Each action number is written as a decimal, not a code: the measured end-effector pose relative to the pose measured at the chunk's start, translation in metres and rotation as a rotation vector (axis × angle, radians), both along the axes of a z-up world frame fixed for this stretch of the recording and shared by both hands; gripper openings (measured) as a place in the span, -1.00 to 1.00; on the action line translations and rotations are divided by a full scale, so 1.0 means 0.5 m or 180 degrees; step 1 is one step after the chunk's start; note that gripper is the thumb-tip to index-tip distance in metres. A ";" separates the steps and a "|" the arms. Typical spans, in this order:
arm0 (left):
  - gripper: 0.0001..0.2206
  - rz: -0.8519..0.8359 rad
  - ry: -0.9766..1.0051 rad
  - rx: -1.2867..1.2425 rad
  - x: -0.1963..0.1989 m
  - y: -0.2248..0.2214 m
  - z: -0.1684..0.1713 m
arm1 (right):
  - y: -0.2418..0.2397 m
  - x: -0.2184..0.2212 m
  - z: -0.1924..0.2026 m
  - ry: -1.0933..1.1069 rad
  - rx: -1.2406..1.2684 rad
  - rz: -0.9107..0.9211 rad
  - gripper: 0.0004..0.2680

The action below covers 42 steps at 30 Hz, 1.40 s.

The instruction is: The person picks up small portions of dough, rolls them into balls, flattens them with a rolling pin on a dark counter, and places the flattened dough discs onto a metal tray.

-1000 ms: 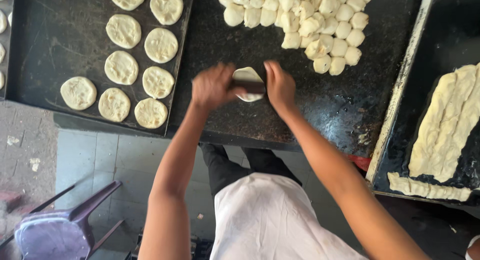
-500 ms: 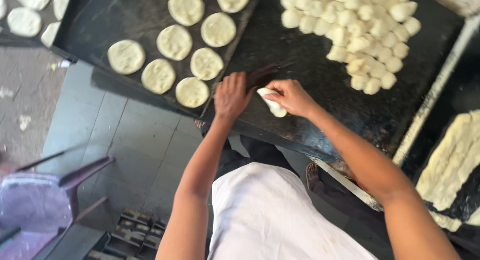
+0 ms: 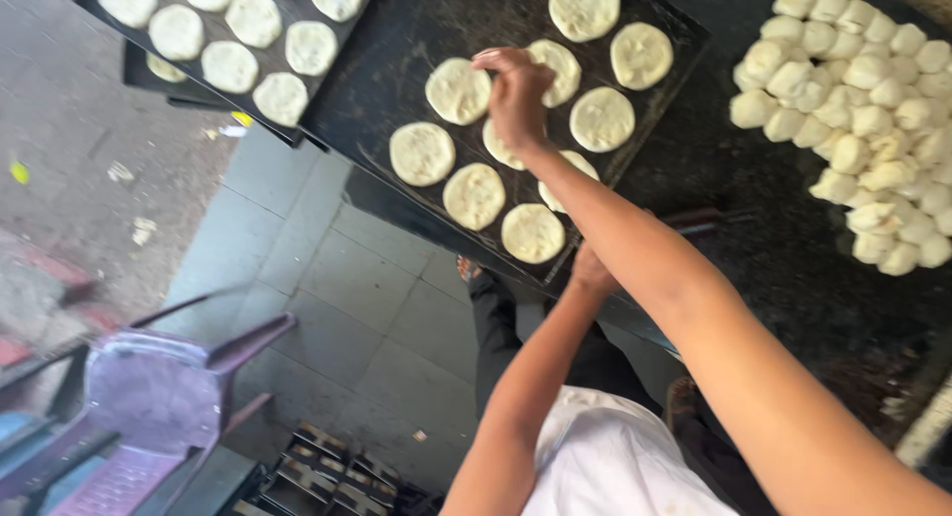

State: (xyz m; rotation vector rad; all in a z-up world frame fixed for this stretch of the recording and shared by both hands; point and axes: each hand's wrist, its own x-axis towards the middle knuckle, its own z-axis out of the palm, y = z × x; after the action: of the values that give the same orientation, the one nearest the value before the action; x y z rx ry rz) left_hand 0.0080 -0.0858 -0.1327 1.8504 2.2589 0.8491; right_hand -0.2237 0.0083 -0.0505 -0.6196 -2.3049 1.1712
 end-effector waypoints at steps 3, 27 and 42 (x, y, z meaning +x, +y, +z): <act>-0.52 -0.0179 0.0146 -0.0341 0.001 -0.001 0.016 | -0.023 -0.004 -0.016 -0.0191 0.1663 0.0670 -0.66; -0.51 0.0366 0.0969 0.0164 -0.016 0.019 0.241 | 0.307 0.898 0.125 -0.0901 0.1299 -0.1735 -0.86; -0.51 0.1095 0.0723 -0.0265 0.025 0.036 0.265 | 0.248 0.838 0.066 -0.1486 0.0934 -0.0433 -0.87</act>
State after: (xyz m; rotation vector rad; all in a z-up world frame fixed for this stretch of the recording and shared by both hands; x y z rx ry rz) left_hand 0.0202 -0.0678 -0.0002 1.6209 2.7602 0.5938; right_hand 0.1955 0.1321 -0.0175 -0.9995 -2.6940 0.6533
